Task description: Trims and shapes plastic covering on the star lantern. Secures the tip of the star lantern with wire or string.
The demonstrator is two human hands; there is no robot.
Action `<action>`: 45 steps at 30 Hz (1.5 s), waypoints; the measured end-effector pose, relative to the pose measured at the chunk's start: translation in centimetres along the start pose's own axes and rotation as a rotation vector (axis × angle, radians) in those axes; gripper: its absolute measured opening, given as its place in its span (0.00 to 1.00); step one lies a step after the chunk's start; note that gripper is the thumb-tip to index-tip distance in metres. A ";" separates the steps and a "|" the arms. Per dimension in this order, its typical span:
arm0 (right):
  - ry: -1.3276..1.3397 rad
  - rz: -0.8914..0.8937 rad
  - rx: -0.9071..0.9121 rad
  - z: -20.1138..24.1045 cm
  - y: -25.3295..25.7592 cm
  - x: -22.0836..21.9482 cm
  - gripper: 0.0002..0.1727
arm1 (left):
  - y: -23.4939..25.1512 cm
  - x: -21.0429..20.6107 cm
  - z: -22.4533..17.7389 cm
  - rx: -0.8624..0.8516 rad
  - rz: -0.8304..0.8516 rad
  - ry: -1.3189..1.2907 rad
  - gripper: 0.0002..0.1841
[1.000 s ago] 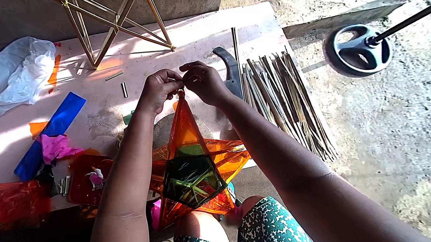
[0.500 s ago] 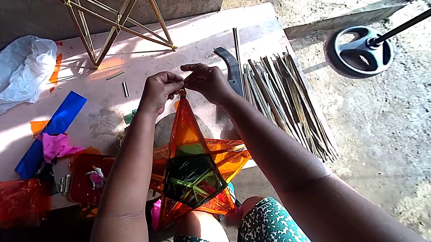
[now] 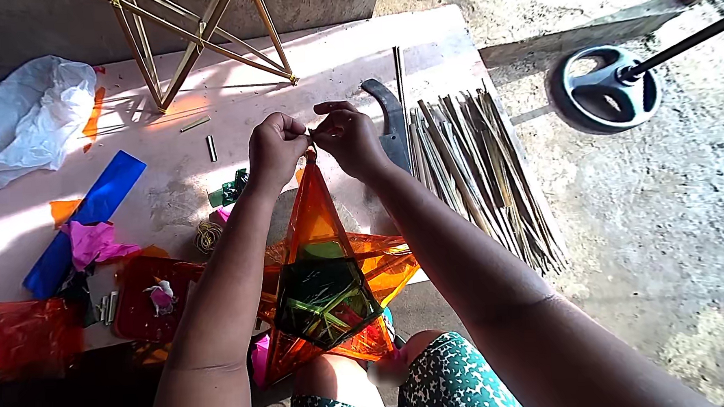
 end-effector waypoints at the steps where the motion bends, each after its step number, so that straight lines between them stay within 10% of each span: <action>1: 0.021 0.003 0.018 -0.2 0.0 0.0 0.04 | 0.1 0.0 0.1 0.015 -0.009 -0.014 0.11; 14: 0.032 0.134 0.062 -0.2 0.4 0.0 0.07 | -0.2 0.3 0.8 0.093 0.019 -0.261 0.11; 23: -0.041 0.168 -0.103 -0.2 0.6 -0.4 0.09 | -1.1 -0.2 -2.0 -0.163 -0.048 0.334 0.06; 45: 0.087 0.202 -0.119 -1.5 0.6 -0.4 0.09 | -2.2 -1.2 -2.3 -0.437 -0.077 0.530 0.10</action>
Point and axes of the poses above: each hand's wrist, its own y-axis towards the middle knuckle, its own x-axis out of the back of the hand, z = x × y, the point moved 6 cm from there along y, towards the middle knuckle, and after that the axes turned 2 degrees about z, right-handed, at the moved point
